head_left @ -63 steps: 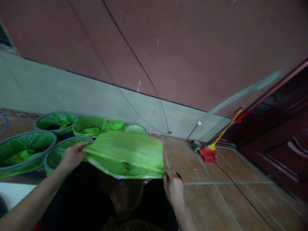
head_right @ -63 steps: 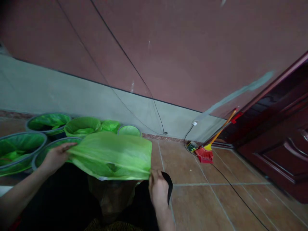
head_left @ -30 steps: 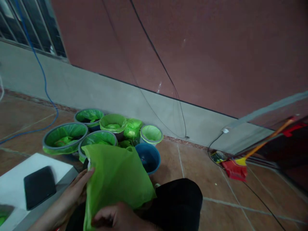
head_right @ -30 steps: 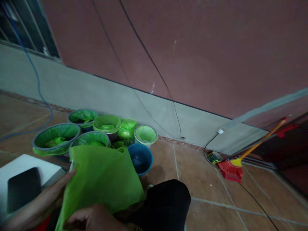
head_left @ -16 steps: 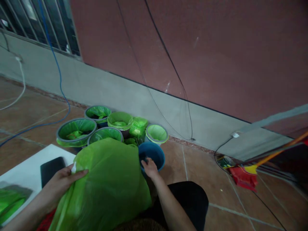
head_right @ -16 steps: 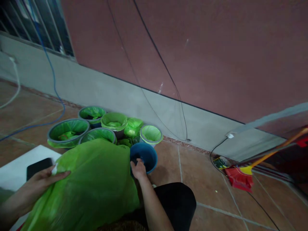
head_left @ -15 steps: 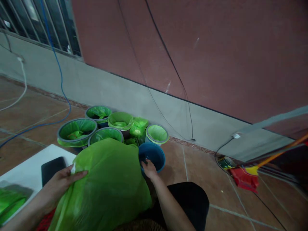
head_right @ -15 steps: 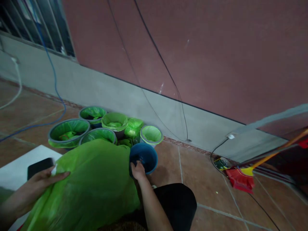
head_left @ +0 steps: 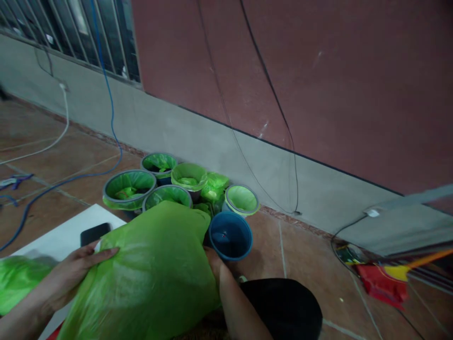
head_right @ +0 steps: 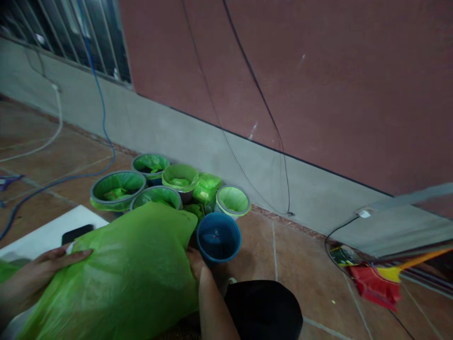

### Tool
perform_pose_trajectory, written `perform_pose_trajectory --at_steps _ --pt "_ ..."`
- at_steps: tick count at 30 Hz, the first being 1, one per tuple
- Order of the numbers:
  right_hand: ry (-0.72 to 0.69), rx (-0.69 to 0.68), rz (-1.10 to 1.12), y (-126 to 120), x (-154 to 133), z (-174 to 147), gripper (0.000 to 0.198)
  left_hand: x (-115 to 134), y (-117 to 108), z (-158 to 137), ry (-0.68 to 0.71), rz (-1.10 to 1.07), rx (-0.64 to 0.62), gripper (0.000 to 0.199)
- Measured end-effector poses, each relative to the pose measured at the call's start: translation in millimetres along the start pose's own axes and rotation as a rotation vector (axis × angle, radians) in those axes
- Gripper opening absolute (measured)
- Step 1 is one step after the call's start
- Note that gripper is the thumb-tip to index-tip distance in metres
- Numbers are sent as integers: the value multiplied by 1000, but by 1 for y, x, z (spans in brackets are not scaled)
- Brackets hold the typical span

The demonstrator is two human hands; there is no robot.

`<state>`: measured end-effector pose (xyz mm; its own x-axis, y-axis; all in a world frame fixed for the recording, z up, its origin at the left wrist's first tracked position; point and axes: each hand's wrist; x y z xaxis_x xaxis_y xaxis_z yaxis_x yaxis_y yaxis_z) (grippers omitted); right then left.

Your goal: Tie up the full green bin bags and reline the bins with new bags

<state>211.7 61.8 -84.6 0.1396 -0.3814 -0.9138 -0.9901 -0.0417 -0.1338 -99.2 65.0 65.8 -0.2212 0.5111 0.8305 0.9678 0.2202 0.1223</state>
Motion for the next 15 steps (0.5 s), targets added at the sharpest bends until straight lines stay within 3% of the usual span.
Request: perform_pose_trajectory --at_steps 2,5,7,9,12,15 --pt "245 -64 274 -3 1 3 38 2 -2 3 15 -14 39 54" --pt "364 149 474 -23 0 4 60 7 -4 6 42 -57 89 57" --pt "307 222 547 -45 -5 -1 74 11 -2 7 81 -77 100 69" --pt "207 188 598 -71 -15 -11 79 17 0 9 135 -65 102 86" --pt "100 146 581 -104 -38 -28 66 24 3 16 260 0 80 112" --pt "17 92 484 -126 -59 -40 50 33 1 27 369 97 -48 110"
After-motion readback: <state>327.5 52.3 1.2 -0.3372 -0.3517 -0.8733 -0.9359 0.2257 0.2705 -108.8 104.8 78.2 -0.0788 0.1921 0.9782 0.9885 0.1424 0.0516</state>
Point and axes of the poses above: each hand's wrist, its own z-axis towards the middle knuckle, its own y-axis out of the palm, x = y × z, and after that the axes turned 10 degrees about y, right-handed
